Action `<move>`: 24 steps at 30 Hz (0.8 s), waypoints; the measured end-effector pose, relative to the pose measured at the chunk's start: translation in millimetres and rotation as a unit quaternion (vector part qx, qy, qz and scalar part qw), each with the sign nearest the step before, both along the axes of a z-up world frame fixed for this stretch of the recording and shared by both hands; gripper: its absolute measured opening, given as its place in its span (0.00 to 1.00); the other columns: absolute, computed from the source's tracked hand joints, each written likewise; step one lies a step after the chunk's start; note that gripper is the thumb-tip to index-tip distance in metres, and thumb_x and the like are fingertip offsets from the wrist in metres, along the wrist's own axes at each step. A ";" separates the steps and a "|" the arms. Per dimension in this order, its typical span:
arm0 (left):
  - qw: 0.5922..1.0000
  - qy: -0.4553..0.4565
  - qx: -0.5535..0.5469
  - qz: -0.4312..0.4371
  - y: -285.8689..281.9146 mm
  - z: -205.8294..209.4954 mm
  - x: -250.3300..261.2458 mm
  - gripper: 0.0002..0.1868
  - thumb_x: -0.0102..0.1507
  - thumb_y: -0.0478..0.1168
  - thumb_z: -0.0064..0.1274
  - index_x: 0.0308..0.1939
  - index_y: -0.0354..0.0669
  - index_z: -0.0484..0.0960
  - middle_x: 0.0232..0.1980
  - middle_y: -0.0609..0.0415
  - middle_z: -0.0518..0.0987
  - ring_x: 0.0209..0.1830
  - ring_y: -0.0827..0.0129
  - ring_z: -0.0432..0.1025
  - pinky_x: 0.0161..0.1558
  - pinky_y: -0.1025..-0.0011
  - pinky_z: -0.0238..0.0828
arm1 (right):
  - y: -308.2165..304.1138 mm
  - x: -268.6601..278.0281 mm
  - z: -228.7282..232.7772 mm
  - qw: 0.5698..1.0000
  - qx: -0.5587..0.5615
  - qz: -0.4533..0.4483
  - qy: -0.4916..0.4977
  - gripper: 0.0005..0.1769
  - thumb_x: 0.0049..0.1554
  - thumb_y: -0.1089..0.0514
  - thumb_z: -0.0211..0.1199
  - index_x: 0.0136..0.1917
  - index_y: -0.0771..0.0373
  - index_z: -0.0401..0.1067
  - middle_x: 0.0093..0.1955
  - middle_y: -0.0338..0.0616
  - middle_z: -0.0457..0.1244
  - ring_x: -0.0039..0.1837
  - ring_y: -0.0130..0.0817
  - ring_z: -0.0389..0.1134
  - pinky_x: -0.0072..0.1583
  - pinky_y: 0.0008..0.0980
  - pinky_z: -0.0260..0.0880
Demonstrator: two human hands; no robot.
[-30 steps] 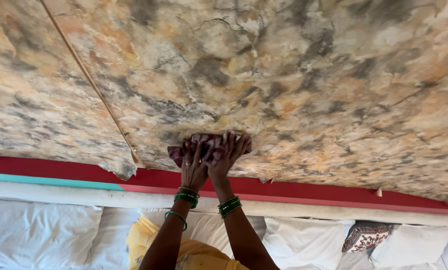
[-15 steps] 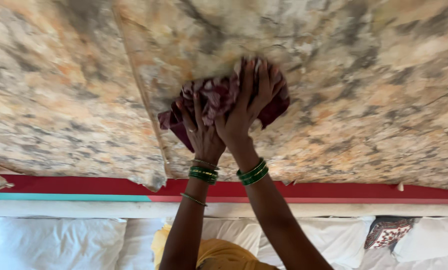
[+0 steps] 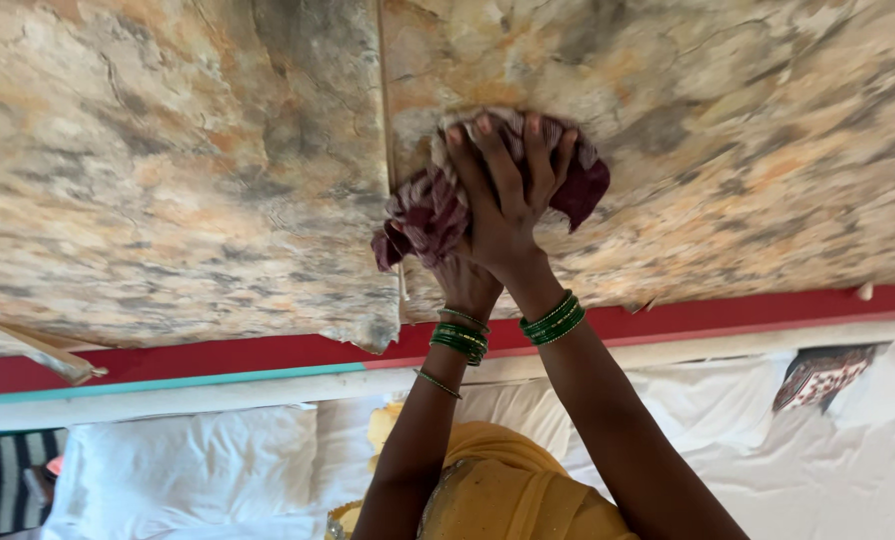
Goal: The person wipes a textured ceiling with a maroon cloth using both hands. The camera is positioned looking upwards, capturing the repetitive wiping motion across the ceiling surface.
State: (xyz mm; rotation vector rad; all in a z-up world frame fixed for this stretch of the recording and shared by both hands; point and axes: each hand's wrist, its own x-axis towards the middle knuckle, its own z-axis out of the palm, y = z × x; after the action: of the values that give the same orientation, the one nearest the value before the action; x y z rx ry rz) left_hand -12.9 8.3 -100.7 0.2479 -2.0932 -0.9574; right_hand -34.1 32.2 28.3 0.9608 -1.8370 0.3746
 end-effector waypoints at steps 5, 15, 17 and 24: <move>0.988 -0.073 -0.135 0.023 -10.2 -52.7 0.9 0.45 0.64 0.62 0.53 0.79 0.46 0.57 0.82 0.47 0.54 0.83 0.52 0.47 0.73 0.28 0.23 | -2.7 -3.0 -45.5 0.998 -0.052 -0.020 0.012 0.37 0.67 0.30 0.46 0.74 0.58 0.70 0.80 0.45 0.50 0.85 0.54 0.38 0.82 0.71 0.32; 0.992 0.062 -0.114 0.005 8.3 -185.7 2.0 0.33 0.68 0.52 0.52 0.75 0.47 0.65 0.72 0.34 0.66 0.70 0.32 0.61 0.65 0.35 0.56 | 31.3 -3.7 -169.1 0.992 -0.066 -0.068 -0.086 0.35 0.69 0.45 0.56 0.82 0.61 0.54 0.86 0.52 0.38 0.86 0.64 0.33 0.82 0.75 0.31; 0.992 -0.012 -0.117 -0.048 15.6 -213.5 2.4 0.32 0.69 0.51 0.52 0.75 0.46 0.66 0.72 0.40 0.69 0.70 0.35 0.65 0.62 0.36 0.59 | 39.2 -5.3 -198.6 0.994 -0.071 -0.050 -0.065 0.39 0.67 0.42 0.58 0.83 0.61 0.50 0.87 0.53 0.36 0.86 0.65 0.31 0.80 0.74 0.30; 0.960 -0.148 -0.216 -0.098 26.2 -272.5 19.1 0.37 0.65 0.57 0.52 0.75 0.48 0.66 0.71 0.43 0.67 0.70 0.35 0.61 0.67 0.24 0.57 | 62.6 10.8 -266.0 0.982 -0.065 -0.097 -0.151 0.50 0.64 0.41 0.60 0.86 0.59 0.39 0.87 0.57 0.33 0.87 0.68 0.28 0.81 0.73 0.30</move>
State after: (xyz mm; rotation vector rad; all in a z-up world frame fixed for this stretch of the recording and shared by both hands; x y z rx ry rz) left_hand 6.2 34.5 -373.2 -0.0477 -2.5784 -0.5704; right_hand -23.3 94.8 -237.7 0.6544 -2.1307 0.5351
